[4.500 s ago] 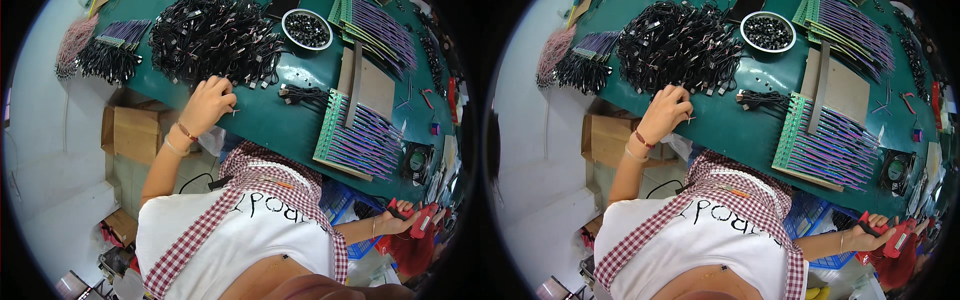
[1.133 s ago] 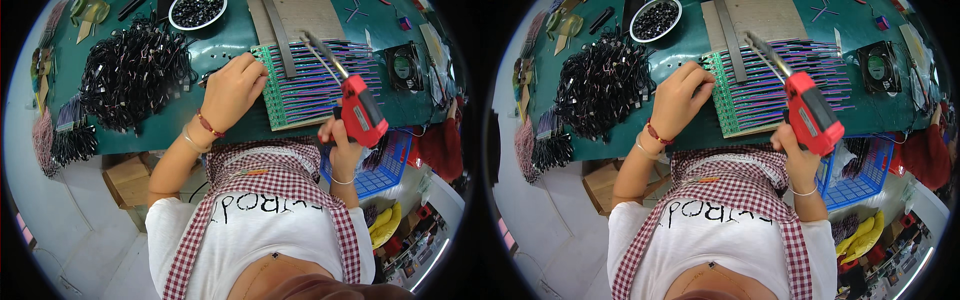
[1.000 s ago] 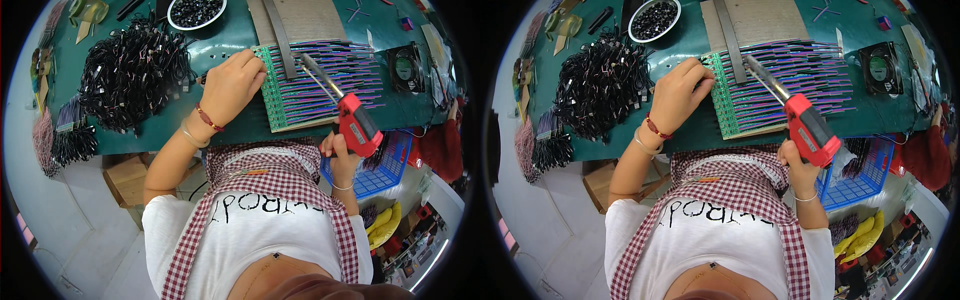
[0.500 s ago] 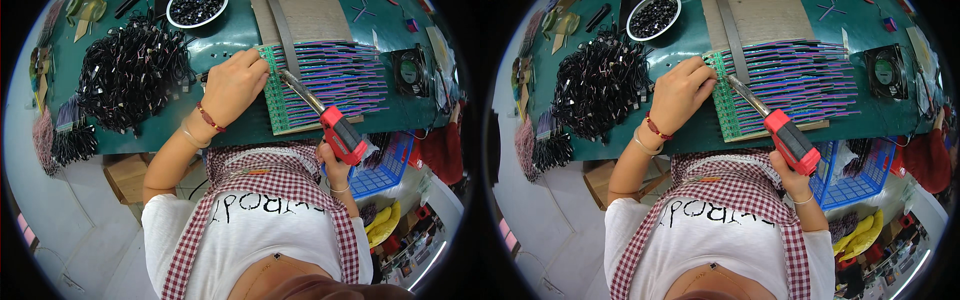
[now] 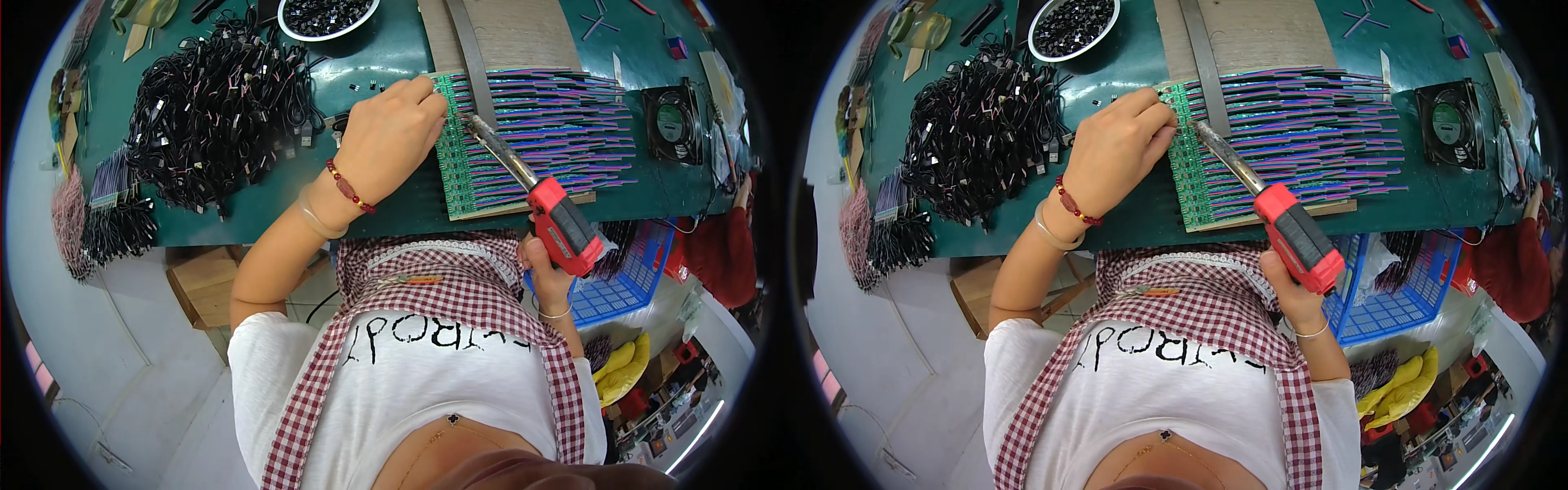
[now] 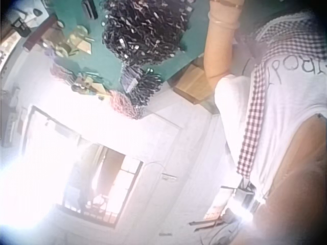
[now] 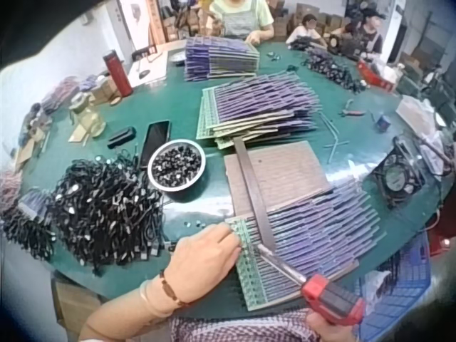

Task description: The person applies hot glue to small circuit boards and cables on an assembly line using a hot glue gun.

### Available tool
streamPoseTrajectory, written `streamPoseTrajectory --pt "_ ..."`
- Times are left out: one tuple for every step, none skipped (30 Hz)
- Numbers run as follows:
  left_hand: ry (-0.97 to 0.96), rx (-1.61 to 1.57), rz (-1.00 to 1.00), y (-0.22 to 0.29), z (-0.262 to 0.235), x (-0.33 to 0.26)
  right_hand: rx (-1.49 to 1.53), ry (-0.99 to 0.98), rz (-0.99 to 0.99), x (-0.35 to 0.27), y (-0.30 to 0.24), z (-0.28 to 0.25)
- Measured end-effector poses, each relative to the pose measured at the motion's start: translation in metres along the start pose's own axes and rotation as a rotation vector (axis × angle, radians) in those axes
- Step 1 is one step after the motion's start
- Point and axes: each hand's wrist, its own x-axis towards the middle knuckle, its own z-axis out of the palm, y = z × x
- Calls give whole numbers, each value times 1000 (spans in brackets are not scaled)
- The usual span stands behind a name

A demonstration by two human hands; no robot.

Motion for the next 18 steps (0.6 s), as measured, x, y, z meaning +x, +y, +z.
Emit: streamPoseTrajectory --pt "-1 -6 -2 0 0 0 0 0 0 0 0 0" --pt "-1 -6 -3 0 0 0 -12 1 -3 0 0 0" --pt "-5 -2 -1 0 0 1 -24 3 -6 0 -1 0" --pt "-9 1 0 0 -1 1 -23 3 -6 1 -1 0" --pt "-8 2 0 0 0 1 -17 4 -12 1 -2 0" --pt "-5 -4 -7 0 0 1 -11 5 -19 1 -2 -1" --pt "-2 -10 -13 0 0 1 -11 5 -19 0 -1 -1" --pt "-3 -10 -12 1 0 1 -6 6 -23 -1 -1 -1" --pt "-3 -19 -25 1 -1 0 -1 8 -27 -2 0 -1" --pt "-4 -28 -37 2 -1 0 -1 9 -27 -4 3 -3" --pt "-3 -27 -38 3 -1 -1 -37 9 -39 -6 7 -5" --pt "6 -14 -53 4 0 -1 -73 8 -51 -7 9 -7" --pt "15 0 -68 5 1 -2 -73 7 -51 -6 8 -5" --pt "14 0 -68 6 2 -2 -31 15 -22 -6 4 -3" --pt "18 4 -77 6 3 -3 11 23 8 -6 2 -2" --pt "23 8 -86 6 4 -3 12 23 8 -8 1 -2" --pt "24 8 -85 6 4 -4 60 33 82 -9 0 -4" --pt "30 5 -93 7 5 -4 109 43 156 -10 0 -5"
